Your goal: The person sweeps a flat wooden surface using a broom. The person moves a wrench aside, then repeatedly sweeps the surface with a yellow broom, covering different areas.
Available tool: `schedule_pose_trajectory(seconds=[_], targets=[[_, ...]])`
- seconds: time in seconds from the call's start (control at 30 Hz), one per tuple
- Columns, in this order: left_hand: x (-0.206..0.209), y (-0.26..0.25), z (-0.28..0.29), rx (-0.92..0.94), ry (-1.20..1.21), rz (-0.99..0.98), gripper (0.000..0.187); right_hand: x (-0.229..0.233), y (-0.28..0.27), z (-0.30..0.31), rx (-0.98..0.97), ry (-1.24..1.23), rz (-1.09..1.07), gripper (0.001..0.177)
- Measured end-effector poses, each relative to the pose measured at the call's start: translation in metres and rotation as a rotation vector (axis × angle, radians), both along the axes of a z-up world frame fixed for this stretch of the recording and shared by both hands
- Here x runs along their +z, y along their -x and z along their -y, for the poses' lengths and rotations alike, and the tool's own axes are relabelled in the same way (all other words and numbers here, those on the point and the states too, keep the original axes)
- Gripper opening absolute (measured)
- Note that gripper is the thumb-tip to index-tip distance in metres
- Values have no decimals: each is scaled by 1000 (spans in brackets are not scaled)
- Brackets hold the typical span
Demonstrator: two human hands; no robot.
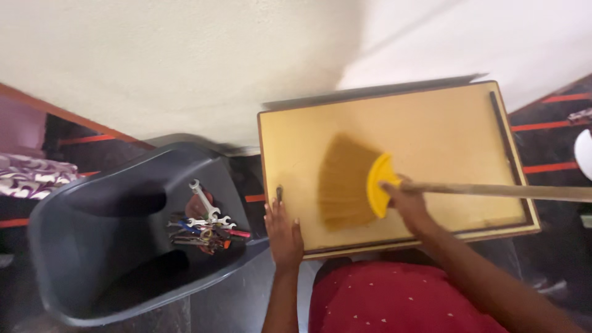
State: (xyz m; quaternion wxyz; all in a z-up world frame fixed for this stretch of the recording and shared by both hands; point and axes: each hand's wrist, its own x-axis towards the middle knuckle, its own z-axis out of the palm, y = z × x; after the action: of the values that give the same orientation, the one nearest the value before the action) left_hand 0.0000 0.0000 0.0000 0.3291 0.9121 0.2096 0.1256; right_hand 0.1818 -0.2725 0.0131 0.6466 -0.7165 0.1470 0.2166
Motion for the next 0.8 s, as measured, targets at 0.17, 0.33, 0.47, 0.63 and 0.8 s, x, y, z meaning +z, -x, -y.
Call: schedule_pose_trajectory(seconds=[0.17,0.33,0.47,0.63,0.8], targets=[[3,6,9,3,-83,-57,62,-5,-5,-28,221,19,20,57],[4,0,35,84,-89,-42,59,-40,-74,16,-25,192,197,65],[6,-17,66,64,-27,-30,57,-49,-128,107,-257,264,341,40],[7,-52,103,-79,-69,-55,54,-15,-152,228,-423,244,547,22],[15,-90,135,-183,-83,-40,55,39,-149,292,-543,314,434,22]])
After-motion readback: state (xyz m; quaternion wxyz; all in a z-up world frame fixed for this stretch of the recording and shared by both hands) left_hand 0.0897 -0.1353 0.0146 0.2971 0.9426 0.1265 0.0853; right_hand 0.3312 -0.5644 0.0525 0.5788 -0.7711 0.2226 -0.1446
